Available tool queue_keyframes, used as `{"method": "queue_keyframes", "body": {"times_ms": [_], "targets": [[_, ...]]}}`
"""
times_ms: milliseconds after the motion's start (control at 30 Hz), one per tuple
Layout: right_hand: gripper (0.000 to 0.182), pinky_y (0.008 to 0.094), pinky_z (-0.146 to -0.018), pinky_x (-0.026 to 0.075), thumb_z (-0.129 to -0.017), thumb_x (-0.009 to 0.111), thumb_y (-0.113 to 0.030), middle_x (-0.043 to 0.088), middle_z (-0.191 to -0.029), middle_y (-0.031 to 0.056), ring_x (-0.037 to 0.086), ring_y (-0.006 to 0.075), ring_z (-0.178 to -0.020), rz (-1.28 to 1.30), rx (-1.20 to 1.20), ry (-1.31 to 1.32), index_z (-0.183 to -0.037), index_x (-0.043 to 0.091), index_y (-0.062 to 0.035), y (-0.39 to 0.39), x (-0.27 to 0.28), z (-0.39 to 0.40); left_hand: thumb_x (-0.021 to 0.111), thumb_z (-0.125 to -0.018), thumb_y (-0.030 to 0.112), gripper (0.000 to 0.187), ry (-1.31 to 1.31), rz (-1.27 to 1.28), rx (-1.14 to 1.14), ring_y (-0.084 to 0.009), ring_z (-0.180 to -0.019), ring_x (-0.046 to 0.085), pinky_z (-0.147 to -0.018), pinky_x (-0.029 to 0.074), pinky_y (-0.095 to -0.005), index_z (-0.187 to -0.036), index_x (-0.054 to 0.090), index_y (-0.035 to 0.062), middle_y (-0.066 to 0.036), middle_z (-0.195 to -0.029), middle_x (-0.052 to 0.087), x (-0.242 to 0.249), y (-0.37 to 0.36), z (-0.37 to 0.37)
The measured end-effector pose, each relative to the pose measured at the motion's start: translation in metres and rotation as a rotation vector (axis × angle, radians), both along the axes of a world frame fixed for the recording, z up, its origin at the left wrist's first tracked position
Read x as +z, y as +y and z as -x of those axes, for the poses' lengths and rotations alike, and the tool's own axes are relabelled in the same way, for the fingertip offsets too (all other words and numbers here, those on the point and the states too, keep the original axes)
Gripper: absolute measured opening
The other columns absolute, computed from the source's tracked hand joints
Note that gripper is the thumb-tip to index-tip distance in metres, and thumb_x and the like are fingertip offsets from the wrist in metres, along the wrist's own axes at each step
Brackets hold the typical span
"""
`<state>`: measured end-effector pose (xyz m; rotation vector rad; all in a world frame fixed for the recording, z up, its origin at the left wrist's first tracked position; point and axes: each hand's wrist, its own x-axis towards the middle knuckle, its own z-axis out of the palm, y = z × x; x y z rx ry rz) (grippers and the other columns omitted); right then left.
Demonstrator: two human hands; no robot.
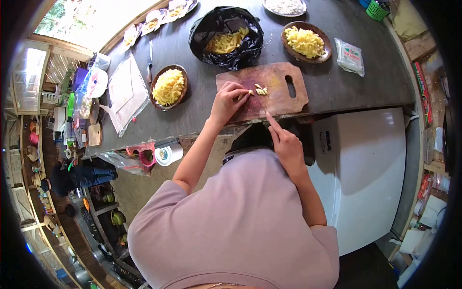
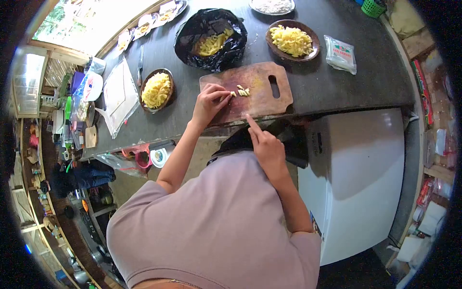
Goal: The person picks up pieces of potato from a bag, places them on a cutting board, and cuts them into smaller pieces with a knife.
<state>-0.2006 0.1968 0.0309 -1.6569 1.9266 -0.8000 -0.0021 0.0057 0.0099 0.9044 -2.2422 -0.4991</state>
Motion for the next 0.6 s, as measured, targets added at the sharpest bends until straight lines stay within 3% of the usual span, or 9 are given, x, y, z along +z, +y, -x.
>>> {"method": "queue_keyframes", "body": {"times_ms": [100,600], "targets": [[0.047,0.0575,-0.066,0.059,-0.114,0.050,-0.042,0.069,-0.078,0.0199,0.071,0.0448,-0.073,-0.049,0.017,0.075,-0.161,0.050,-0.0402,-0.004,-0.007,-0.003,0.086,-0.086,0.008,0.013,0.028,0.000,0.014,-0.0284,-0.101,0.069,-0.089,0.058,-0.0399,-0.098,0.083,0.0052,-0.007,-0.099,0.076,-0.001,-0.001,0.003],[0.047,0.0555,-0.066,0.060,-0.114,0.052,-0.038,0.071,-0.076,0.0213,0.073,0.0437,-0.074,-0.044,0.125,0.120,-0.161,0.050,-0.0393,-0.033,-0.012,0.003,0.084,-0.085,0.006,0.017,-0.008,0.072,0.018,-0.0280,-0.103,0.068,-0.091,0.058,-0.0397,-0.102,0.084,0.0054,-0.006,-0.104,0.076,-0.004,0.007,-0.002]]}}
